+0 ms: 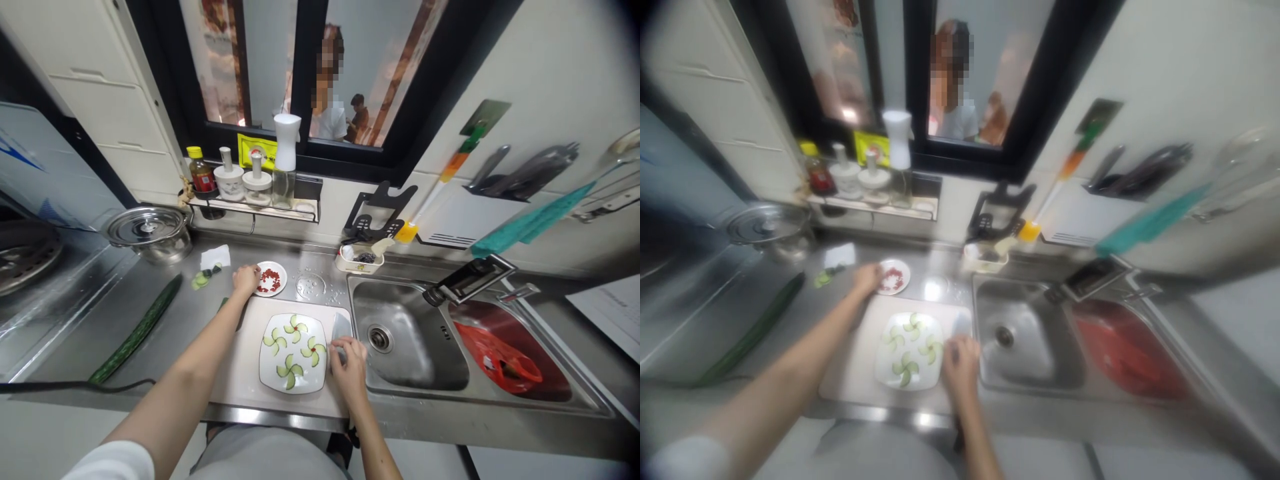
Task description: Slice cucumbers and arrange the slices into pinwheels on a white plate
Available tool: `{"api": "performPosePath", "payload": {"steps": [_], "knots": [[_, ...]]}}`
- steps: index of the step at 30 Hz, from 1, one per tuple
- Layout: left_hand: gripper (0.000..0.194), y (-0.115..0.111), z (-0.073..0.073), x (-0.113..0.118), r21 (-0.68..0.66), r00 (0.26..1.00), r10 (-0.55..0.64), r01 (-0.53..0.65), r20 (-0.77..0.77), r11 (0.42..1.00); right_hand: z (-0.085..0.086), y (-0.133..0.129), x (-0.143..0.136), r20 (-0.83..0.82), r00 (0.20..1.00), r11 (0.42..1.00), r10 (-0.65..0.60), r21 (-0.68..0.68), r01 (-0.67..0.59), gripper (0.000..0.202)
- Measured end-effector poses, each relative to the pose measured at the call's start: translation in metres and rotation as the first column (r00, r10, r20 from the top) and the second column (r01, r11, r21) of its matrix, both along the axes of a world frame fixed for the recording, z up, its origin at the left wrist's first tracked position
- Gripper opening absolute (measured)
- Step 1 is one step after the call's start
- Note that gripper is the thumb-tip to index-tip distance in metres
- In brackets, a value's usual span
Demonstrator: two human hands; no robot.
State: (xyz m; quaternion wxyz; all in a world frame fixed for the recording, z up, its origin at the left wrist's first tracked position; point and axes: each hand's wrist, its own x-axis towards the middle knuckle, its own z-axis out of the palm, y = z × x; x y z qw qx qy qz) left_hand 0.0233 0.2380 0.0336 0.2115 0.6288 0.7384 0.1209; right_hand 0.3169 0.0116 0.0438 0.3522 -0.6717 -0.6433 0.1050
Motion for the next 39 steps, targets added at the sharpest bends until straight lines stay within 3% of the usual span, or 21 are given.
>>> {"api": "performPosePath", "payload": {"steps": [5, 10, 14, 16, 20, 25, 30, 35, 39], "knots": [[0.032, 0.008, -0.004, 0.007, -0.009, 0.996, -0.053, 0.052, -0.066, 0.999, 0.000, -0.003, 0.003, 0.014, 1.000, 1.000, 0.000, 0.009, 0.000, 0.021], [0.034, 0.007, -0.007, 0.007, 0.026, 0.947, -0.267, 0.276, -0.180, 0.961, 0.000, -0.003, 0.005, 0.016, 1.000, 1.000, 0.000, 0.010, 0.000, 0.020], [0.034, 0.008, -0.006, 0.005, 0.064, 0.936, -0.199, 0.227, -0.290, 0.972, 0.000, 0.000, 0.004, 0.024, 1.000, 1.000, -0.003, 0.008, 0.002, 0.018], [0.033, 0.009, -0.006, 0.007, 0.082, 0.935, -0.222, 0.253, -0.277, 0.964, 0.000, 0.001, 0.002, 0.026, 1.000, 1.000, 0.006, 0.009, -0.007, 0.018], [0.032, 0.009, -0.009, 0.010, 0.065, 0.896, -0.393, 0.413, -0.206, 0.908, 0.001, 0.004, -0.002, 0.012, 1.000, 1.000, 0.022, 0.007, -0.022, 0.018], [0.026, 0.009, -0.014, 0.005, 0.109, 0.933, -0.308, 0.331, -0.185, 0.938, 0.000, 0.004, -0.001, -0.012, 1.000, 1.000, 0.016, 0.003, -0.016, 0.018], [0.023, 0.011, -0.018, 0.002, 0.098, 0.909, -0.384, 0.403, -0.162, 0.910, -0.003, 0.003, 0.002, -0.009, 1.000, 1.000, 0.014, -0.017, -0.014, 0.020], [0.024, 0.012, -0.021, -0.002, 0.141, 0.944, -0.287, 0.310, -0.163, 0.940, -0.003, 0.005, 0.001, -0.007, 1.000, 1.000, 0.016, -0.014, -0.016, 0.021], [0.024, 0.012, -0.021, -0.011, 0.137, 0.917, -0.379, 0.395, -0.128, 0.909, -0.003, 0.005, 0.000, -0.003, 1.000, 1.000, 0.016, -0.017, -0.017, 0.020]]}}
